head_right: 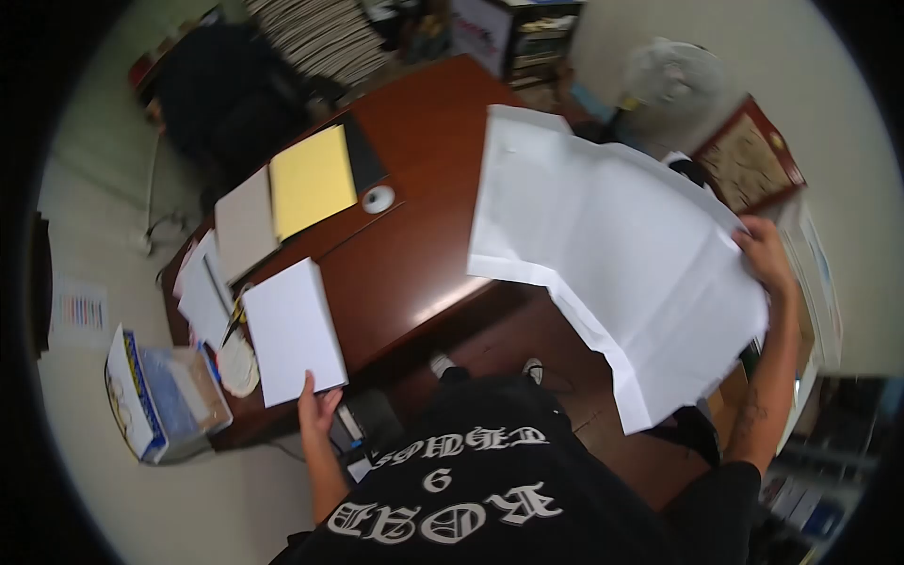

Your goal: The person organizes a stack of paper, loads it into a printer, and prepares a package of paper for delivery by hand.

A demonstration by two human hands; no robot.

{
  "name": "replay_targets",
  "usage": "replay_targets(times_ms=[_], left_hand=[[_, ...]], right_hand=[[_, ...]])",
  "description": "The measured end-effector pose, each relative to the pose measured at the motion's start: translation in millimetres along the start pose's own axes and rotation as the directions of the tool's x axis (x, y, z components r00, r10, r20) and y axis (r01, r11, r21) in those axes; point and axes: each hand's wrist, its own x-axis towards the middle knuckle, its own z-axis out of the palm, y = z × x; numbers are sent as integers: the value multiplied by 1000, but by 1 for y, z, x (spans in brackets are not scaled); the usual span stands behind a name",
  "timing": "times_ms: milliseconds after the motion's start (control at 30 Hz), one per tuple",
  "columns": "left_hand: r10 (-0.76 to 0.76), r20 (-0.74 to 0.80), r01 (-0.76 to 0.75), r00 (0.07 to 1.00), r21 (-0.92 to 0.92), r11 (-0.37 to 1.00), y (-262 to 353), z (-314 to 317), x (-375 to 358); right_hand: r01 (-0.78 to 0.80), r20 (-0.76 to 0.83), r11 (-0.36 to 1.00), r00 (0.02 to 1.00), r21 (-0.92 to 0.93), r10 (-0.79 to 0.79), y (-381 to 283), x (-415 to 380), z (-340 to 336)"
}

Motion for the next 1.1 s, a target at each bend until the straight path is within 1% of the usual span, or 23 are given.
replay_targets(times_ms=[100,133,167,233,267,300,333,367,400,500,533,567,600,667,733,767,800,833,900,967,1033,1067,1100], left_hand=[[-136,-69,152,988,429,890,6,11,-14],[-283,-66,270,957,564,781,13,22,-32],[-286,-53,238,957,707,666,14,44,-54],[12,162,-137,987,793,594,-12,107,-81],[227,327,-397,917,721,568,-36,148,-82],[486,476,-662,733,666,345,-59,202,-94],[568,636,-853,522,387,350,-77,263,-119],[582,728,-917,363,389,86,-84,320,-151],[618,728,-941,296,334,57,-100,368,-169],[514,847,-963,135,-11,270,-130,478,-133],[507,838,-869,202,-85,487,-134,506,-176],[469,839,-724,276,-140,676,-133,528,-226],[485,853,-879,195,-67,471,-132,549,-243],[357,919,-859,170,-39,510,-135,584,-265],[243,958,-848,154,3,529,-143,613,-276],[212,963,-828,164,18,560,-152,627,-283],[183,967,-808,178,37,588,-162,636,-291],[160,967,-789,197,60,612,-171,644,-295],[-17,968,-652,249,181,736,-183,661,-249],[-60,970,-628,237,200,752,-199,671,-213],[-198,935,-615,294,344,709,-206,686,-185],[-172,954,-643,247,294,707,-214,698,-183],[-177,932,-644,315,347,682,-219,716,-177]], right_hand=[[-65,-32,985,997,162,71,21,-25,-10],[-42,-51,986,997,161,50,30,-38,-19],[-17,-72,987,997,159,29,41,-52,-30],[92,-89,996,992,-15,-93,46,-81,-52],[155,-121,987,981,30,-150,55,-93,-54],[218,-161,974,965,65,-205,63,-104,-57],[231,-173,970,961,73,-216,66,-116,-64],[243,-185,966,957,85,-225,72,-130,-72],[257,-207,949,954,186,-218,86,-140,-75],[233,-313,913,941,336,-125,128,-169,-102],[213,-345,904,935,371,-79,140,-179,-109],[176,-520,963,853,205,-46,160,-190,-117],[96,-671,994,740,45,-42,180,-203,-125],[-183,-854,973,520,-138,-23,208,-234,-134],[-382,-933,917,275,115,232,270,-266,-90],[-151,-846,886,265,437,463,298,-279,-57],[90,-692,706,318,702,648,308,-289,-24],[208,-667,635,288,744,687,289,-290,-2],[98,-526,524,319,846,789,299,-292,49],[188,-400,360,260,914,879,342,-287,102],[232,-395,342,252,911,883,359,-268,101],[238,-419,367,233,899,877,373,-255,102],[230,-451,403,226,886,863,385,-244,103]])
